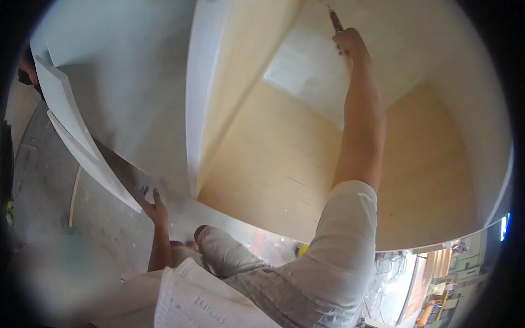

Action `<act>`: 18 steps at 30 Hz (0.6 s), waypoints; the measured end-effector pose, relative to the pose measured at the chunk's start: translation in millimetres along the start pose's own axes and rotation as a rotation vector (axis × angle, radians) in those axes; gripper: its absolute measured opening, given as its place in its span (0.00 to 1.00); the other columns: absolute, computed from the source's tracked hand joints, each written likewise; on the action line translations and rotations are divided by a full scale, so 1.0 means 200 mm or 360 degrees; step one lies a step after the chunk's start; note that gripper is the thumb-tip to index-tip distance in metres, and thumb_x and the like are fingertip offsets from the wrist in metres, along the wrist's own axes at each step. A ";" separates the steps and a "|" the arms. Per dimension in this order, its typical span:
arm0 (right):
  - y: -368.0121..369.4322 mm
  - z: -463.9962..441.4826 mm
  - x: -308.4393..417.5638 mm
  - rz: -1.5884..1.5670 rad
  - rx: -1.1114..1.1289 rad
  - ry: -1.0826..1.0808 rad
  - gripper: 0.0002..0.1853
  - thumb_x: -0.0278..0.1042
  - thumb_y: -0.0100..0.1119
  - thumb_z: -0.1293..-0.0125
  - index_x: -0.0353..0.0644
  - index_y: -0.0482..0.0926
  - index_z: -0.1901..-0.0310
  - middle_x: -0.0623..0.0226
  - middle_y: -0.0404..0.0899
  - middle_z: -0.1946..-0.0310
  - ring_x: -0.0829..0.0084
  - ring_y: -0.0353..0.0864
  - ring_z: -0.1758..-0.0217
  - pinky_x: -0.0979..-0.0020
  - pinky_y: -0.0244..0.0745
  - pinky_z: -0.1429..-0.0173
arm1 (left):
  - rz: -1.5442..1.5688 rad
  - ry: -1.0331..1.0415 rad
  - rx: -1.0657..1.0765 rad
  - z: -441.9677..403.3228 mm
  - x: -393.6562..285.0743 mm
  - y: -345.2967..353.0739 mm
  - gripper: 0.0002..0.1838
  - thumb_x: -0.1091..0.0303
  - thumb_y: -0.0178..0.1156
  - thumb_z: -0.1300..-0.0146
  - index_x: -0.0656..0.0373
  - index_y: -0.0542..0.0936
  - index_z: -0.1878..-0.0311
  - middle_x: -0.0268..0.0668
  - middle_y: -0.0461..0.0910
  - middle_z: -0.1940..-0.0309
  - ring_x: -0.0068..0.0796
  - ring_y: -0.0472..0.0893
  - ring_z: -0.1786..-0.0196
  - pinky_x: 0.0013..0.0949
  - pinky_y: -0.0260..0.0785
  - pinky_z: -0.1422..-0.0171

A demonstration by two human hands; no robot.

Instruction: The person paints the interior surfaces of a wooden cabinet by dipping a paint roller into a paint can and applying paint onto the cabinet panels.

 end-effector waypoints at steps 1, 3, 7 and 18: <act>0.08 0.06 -0.03 -0.0318 0.0169 0.0027 0.15 0.36 0.54 0.43 0.29 0.75 0.64 0.56 0.77 0.79 0.63 0.79 0.79 0.66 0.73 0.75 | -0.0136 -0.0003 0.0038 0.11 0.02 -0.05 0.26 0.62 0.58 0.42 0.67 0.65 0.45 0.49 0.69 0.50 0.44 0.69 0.47 0.48 0.56 0.41; -0.11 0.11 0.07 -0.0767 0.0295 0.0067 0.16 0.35 0.53 0.44 0.26 0.73 0.64 0.55 0.75 0.81 0.64 0.78 0.79 0.66 0.73 0.75 | -0.0293 0.0120 0.0030 -0.03 -0.12 -0.22 0.25 0.62 0.58 0.42 0.68 0.66 0.46 0.50 0.70 0.51 0.44 0.70 0.49 0.47 0.58 0.44; -0.34 0.34 0.08 -0.0077 0.0153 -0.0284 0.17 0.36 0.51 0.44 0.31 0.76 0.58 0.52 0.79 0.67 0.54 0.79 0.64 0.59 0.73 0.56 | -0.0563 0.0078 0.0159 0.28 -0.36 -0.46 0.24 0.63 0.59 0.44 0.66 0.67 0.47 0.44 0.75 0.61 0.42 0.72 0.55 0.43 0.59 0.48; -1.01 1.65 -0.12 -0.0732 0.0227 -0.0530 0.18 0.33 0.57 0.43 0.41 0.71 0.51 0.43 0.76 0.65 0.44 0.76 0.59 0.55 0.71 0.59 | -0.0653 -0.0170 0.0399 0.82 -1.07 -0.92 0.27 0.63 0.63 0.48 0.60 0.67 0.46 0.40 0.77 0.68 0.42 0.76 0.63 0.43 0.64 0.57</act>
Point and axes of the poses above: each hand's wrist, its own z-axis away from the middle knuckle, its own y-axis out of the palm, x = y × z, the point moved 3 cm from there along -z, towards the middle knuckle
